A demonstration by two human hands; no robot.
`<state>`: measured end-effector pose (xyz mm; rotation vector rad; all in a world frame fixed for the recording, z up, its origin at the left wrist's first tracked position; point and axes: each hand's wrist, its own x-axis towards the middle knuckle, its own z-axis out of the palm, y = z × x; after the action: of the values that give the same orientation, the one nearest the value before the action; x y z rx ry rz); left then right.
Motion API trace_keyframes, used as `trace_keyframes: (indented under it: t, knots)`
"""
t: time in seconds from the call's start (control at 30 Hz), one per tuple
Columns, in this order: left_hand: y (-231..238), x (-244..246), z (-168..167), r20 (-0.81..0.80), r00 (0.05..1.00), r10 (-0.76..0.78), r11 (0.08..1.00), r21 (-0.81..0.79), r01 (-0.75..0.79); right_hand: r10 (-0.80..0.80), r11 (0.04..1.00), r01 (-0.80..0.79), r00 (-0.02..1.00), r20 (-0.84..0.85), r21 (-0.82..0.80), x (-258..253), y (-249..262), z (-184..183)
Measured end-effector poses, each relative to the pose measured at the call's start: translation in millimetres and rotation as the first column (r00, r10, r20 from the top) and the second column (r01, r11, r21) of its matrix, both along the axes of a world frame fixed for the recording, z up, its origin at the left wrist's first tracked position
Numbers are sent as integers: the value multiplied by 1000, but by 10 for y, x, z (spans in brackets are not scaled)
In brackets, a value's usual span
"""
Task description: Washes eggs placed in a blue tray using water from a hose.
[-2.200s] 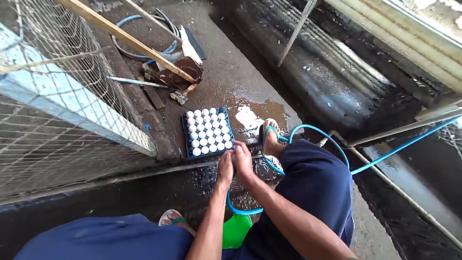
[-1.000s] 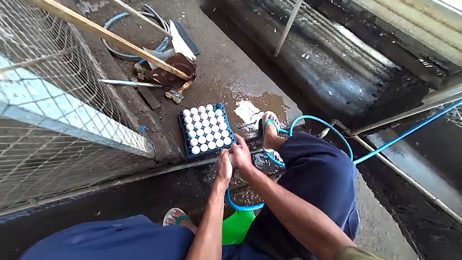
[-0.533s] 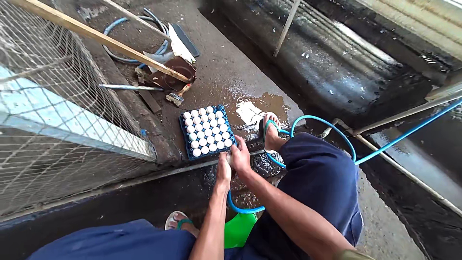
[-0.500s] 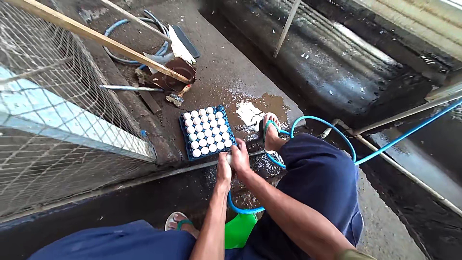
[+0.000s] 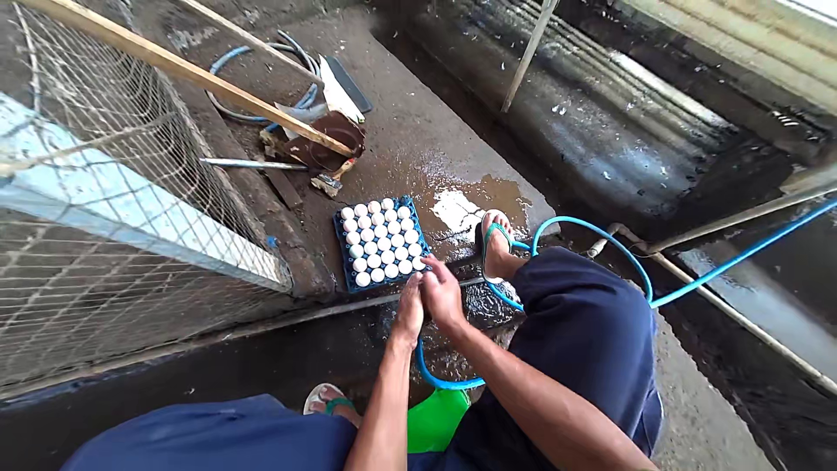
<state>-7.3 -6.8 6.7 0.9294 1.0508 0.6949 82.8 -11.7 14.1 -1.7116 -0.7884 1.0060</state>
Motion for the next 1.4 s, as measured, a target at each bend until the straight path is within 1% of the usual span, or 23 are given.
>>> trace_keyframes:
  t: [0.07,0.17,0.23,0.3,0.43,0.5,0.57,0.63,0.67,0.73,0.77,0.8,0.87,0.9,0.97,1.03,1.07,1.13,1.2,1.23,1.27,1.33,1.4]
  knots:
    - [-29,94,-38,-104,993,48,998,45,-44,-119,990,109,987,-112,-91,52,68,-1]
    - [-23,121,-41,-48,996,71,988,143,-63,-18,1000,17,999,-45,-17,-51,-63,50]
    - [-29,75,-51,-58,998,12,995,101,-6,-40,999,40,999,-21,-9,-26,-45,22]
    - [-19,96,-37,-99,995,24,996,87,-15,-78,995,71,992,-95,-76,69,69,44]
    - [-27,82,8,-6,1000,20,998,66,-20,-40,999,40,999,-20,-6,-21,-62,86]
    - [-33,56,-19,-17,1000,-7,1000,-6,7,-75,992,56,982,-176,-110,86,50,29]
    - [0,28,-34,100,993,-64,997,-31,68,-121,975,31,905,-409,-219,218,193,-5]
    - [21,-11,-64,178,982,-62,998,-14,66,-139,981,50,855,-500,-187,235,188,-5]
    - [37,-17,-85,199,980,-24,1000,-10,27,-107,990,51,879,-465,-130,200,162,20]
    - [61,-13,-105,167,984,62,998,14,-65,26,999,-32,973,-230,-19,72,83,66]
    - [46,3,-93,153,984,90,995,17,-93,88,996,-88,991,-99,2,12,30,61]
    - [24,40,-76,120,986,113,992,41,-119,98,995,-98,995,-36,-1,-19,7,31]
    - [-11,120,-86,-26,987,156,980,132,-151,20,996,-31,991,-130,-86,10,69,-44]
    - [-29,149,-110,-51,981,187,971,164,-176,-10,993,-7,990,-144,-116,11,90,-63]
    - [-22,184,-157,-52,966,252,944,231,-234,7,997,-13,997,-72,-76,-92,9,-17]
    - [-36,150,-165,-3,974,226,955,199,-221,22,999,-23,1000,-11,-30,-110,-78,-19]
    - [-45,120,-120,11,980,197,973,121,-197,-11,999,9,999,-38,-51,-56,-34,-63]
    - [-7,128,-76,81,978,192,981,18,-194,-104,985,67,968,-230,-161,99,142,-147]
    - [5,118,-55,222,964,147,989,-3,-150,-246,959,138,838,-487,-247,180,212,-218]
    - [13,109,-68,218,969,116,992,22,-124,-281,953,162,786,-551,-256,196,205,-198]
    - [36,97,-94,179,979,99,992,55,-110,-285,955,179,782,-555,-238,182,198,-153]
    - [60,85,-155,67,987,149,982,107,-155,-159,987,130,887,-433,-96,101,131,-67]
    - [51,112,-165,41,976,212,968,127,-216,35,995,-27,996,-83,96,-40,-32,-9]
